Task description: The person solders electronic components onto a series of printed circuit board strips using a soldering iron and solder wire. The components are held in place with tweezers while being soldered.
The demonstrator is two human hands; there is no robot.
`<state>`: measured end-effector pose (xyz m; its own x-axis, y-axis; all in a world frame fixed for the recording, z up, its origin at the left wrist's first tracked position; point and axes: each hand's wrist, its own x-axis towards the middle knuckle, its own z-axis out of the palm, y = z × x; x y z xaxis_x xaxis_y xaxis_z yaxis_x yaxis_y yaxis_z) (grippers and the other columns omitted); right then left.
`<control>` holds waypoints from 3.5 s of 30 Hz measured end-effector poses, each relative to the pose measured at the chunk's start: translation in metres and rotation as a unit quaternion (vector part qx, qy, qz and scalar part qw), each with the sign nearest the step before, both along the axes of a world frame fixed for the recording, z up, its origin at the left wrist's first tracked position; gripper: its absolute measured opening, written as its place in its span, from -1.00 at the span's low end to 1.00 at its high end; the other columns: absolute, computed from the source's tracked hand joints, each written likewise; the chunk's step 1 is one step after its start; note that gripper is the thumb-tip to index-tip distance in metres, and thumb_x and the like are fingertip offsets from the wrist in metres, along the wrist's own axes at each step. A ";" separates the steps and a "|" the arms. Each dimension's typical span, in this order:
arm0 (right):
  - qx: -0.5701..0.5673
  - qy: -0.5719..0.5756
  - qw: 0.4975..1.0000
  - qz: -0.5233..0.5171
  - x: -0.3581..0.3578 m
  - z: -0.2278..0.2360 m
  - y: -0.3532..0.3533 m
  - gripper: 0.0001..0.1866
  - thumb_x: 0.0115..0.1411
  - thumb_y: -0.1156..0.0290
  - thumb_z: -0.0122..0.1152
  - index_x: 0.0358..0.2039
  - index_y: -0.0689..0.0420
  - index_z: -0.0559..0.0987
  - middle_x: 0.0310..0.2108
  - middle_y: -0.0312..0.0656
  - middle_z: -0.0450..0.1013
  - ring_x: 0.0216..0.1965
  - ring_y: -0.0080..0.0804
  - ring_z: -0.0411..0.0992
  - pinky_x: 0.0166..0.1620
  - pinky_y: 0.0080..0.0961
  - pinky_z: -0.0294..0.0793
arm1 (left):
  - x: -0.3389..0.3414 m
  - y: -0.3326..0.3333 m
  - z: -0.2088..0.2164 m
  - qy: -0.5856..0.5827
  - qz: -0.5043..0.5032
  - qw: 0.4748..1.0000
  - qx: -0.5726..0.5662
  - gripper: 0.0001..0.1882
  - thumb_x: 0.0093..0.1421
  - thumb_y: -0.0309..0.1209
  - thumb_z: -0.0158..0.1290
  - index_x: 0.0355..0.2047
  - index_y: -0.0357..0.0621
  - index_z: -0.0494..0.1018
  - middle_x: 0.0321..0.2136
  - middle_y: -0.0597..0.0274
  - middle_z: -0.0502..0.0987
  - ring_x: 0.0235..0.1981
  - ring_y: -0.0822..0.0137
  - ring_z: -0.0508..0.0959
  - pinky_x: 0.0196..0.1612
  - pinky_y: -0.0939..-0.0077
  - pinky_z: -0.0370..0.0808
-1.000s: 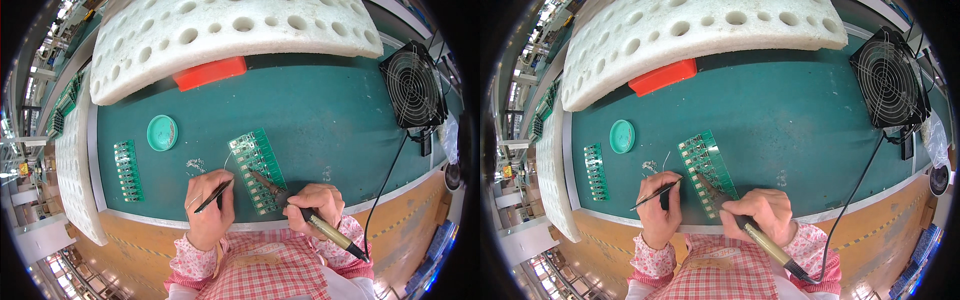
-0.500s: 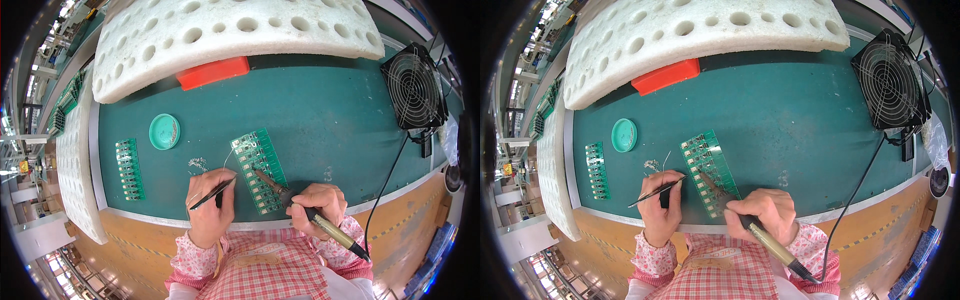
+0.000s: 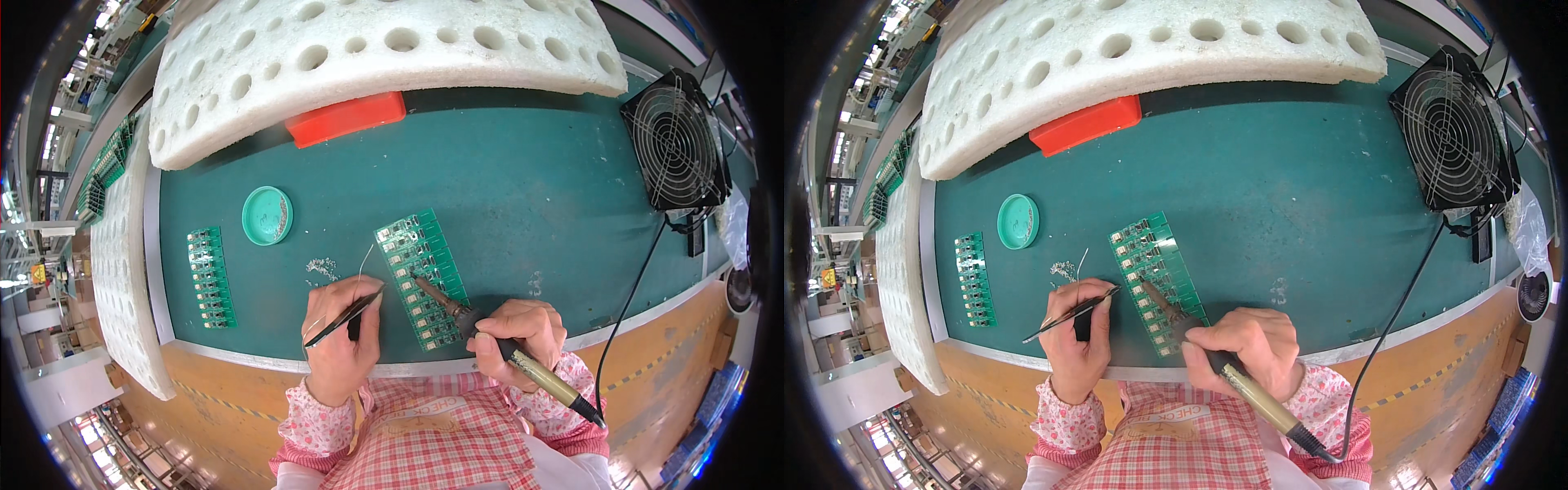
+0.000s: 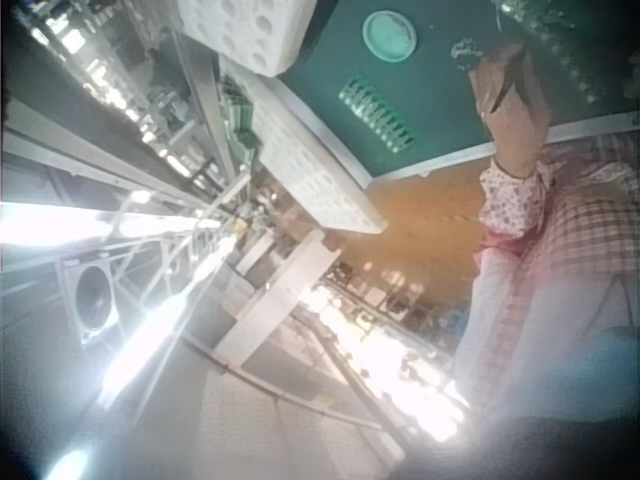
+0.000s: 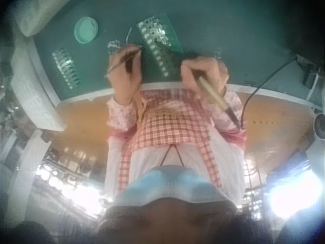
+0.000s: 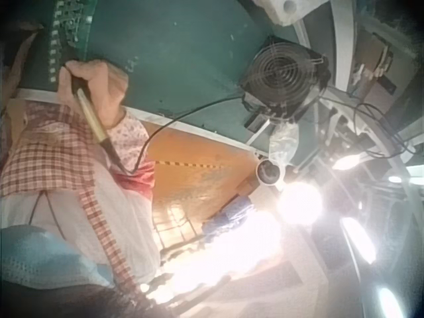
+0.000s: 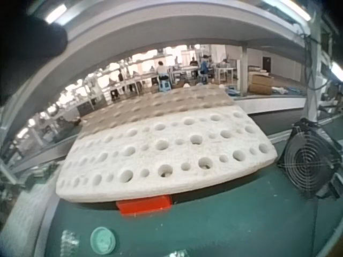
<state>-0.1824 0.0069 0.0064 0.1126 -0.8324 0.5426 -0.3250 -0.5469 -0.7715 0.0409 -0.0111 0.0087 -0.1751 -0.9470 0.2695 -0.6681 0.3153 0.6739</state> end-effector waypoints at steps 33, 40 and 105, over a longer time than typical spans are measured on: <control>-0.012 -0.029 1.000 -0.002 0.000 -0.001 0.000 -0.74 0.04 0.60 0.36 -0.29 0.21 0.46 -0.71 -0.29 0.47 -0.75 -0.46 0.42 -0.64 -0.53 0.39 | 0.003 0.002 0.001 -0.019 -0.005 1.000 -0.016 -0.79 0.14 -0.64 0.17 -0.21 -0.16 0.51 -0.25 0.19 0.65 -0.23 0.20 0.57 -0.01 0.34 0.35; 0.012 -0.044 0.998 0.031 0.005 0.001 -0.002 -0.66 -0.09 0.67 0.45 -0.30 0.19 0.52 -0.70 -0.26 0.44 -0.73 -0.39 0.44 -0.63 -0.50 0.41 | 0.004 0.003 0.001 0.002 -0.003 1.000 0.001 -0.79 0.14 -0.65 0.18 -0.22 -0.17 0.53 -0.22 0.18 0.66 -0.21 0.19 0.55 -0.03 0.36 0.37; 0.037 -0.021 0.999 -0.015 0.002 -0.001 0.005 -0.75 0.07 0.60 0.36 -0.28 0.23 0.47 -0.70 -0.25 0.46 -0.70 -0.44 0.49 -0.62 -0.55 0.42 | -0.012 -0.005 0.002 0.039 0.007 0.999 0.023 -0.84 0.16 -0.65 0.17 -0.24 -0.22 0.55 -0.26 0.15 0.65 -0.23 0.21 0.56 -0.12 0.42 0.47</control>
<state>-0.1800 0.0114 0.0050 0.0651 -0.8735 0.4824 -0.3060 -0.4777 -0.8235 0.0294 -0.0157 0.0105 -0.1423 -0.9606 0.2388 -0.6174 0.2746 0.7371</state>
